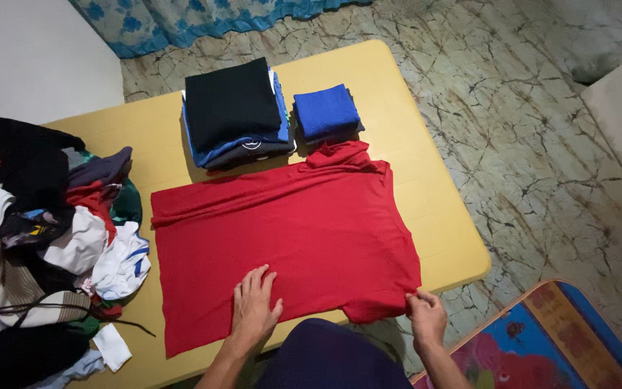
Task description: The person folds a red t-shirt on a table by hand, smoothing the fabric and folding the sleeves and body into a rectangle.
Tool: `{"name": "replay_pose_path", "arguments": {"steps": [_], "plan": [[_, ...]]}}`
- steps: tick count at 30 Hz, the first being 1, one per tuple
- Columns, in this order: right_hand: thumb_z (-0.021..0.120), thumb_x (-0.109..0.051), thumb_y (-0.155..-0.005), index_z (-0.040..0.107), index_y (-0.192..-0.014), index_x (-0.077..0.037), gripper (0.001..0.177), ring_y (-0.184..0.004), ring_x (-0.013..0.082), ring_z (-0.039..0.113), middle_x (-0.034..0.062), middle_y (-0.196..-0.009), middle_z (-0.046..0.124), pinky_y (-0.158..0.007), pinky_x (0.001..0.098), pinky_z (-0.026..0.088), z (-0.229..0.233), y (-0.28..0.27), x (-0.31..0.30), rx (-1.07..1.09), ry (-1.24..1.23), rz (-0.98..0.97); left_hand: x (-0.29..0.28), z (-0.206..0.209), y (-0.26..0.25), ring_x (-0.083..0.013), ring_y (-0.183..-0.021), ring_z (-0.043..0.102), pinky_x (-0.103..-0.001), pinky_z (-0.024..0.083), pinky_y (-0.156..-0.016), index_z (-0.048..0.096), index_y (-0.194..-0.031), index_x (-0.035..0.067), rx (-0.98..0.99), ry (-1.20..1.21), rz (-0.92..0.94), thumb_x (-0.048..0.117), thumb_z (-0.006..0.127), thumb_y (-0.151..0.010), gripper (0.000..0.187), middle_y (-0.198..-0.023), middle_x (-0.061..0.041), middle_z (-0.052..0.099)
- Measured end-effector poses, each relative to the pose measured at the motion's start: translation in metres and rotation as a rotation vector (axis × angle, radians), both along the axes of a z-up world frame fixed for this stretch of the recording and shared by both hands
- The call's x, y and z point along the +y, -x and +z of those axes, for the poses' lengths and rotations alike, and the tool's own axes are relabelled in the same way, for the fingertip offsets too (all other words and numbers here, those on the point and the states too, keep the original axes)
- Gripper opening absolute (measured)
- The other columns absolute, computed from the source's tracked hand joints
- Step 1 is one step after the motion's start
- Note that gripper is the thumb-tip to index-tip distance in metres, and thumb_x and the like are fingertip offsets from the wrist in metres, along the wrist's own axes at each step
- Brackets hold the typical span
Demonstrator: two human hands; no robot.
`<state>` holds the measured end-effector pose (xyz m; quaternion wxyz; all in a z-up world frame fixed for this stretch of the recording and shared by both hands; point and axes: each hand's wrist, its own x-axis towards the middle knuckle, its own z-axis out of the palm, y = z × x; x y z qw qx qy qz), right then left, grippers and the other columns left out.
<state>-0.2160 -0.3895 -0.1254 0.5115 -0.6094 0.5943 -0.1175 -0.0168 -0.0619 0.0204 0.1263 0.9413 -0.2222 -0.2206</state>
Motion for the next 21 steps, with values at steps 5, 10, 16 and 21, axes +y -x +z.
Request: {"name": "replay_pose_path", "arguments": {"steps": [5, 10, 16, 21], "plan": [[0.081, -0.031, -0.085, 0.070, -0.105, 0.005, 0.042, -0.071, 0.0129, 0.063, 0.0055, -0.083, 0.069, -0.064, 0.0308, 0.051, 0.015, 0.000, 0.000, -0.123, -0.189, 0.012, -0.001, 0.001, 0.001, -0.0302, -0.146, 0.028, -0.049, 0.026, -0.120, 0.046, -0.147, 0.009, -0.003, -0.006, 0.017, 0.028, 0.071, -0.087, 0.068, -0.155, -0.010, 0.033], [0.083, -0.034, -0.083, 0.075, -0.094, 0.001, 0.037, -0.069, 0.0142, 0.064, 0.0080, -0.080, 0.073, -0.065, 0.0302, 0.049, 0.028, 0.000, 0.008, 0.170, -0.091, 0.297, 0.000, -0.004, -0.001, -0.0304, -0.146, 0.028, -0.050, 0.026, -0.119, 0.045, -0.145, 0.008, 0.008, -0.040, -0.002, 0.028, 0.072, -0.087, 0.068, -0.155, -0.011, 0.032], [0.080, -0.024, -0.082, 0.071, -0.092, -0.003, 0.025, -0.072, 0.0124, 0.063, 0.0046, -0.085, 0.073, -0.063, 0.0304, 0.047, 0.000, 0.012, 0.004, -0.104, -0.376, 0.229, 0.001, -0.001, 0.000, -0.0324, -0.144, 0.029, -0.052, 0.025, -0.117, 0.048, -0.148, 0.008, -0.020, 0.030, 0.018, 0.026, 0.074, -0.085, 0.071, -0.158, -0.013, 0.034], [0.080, -0.023, -0.080, 0.071, -0.103, -0.009, 0.028, -0.075, 0.0141, 0.065, 0.0045, -0.091, 0.075, -0.067, 0.0299, 0.048, 0.022, 0.006, 0.009, -0.180, -0.494, 0.184, 0.000, -0.001, 0.001, -0.0318, -0.143, 0.032, -0.050, 0.029, -0.116, 0.051, -0.145, 0.009, -0.075, 0.054, 0.010, 0.027, 0.074, -0.083, 0.068, -0.151, -0.011, 0.038]]}}
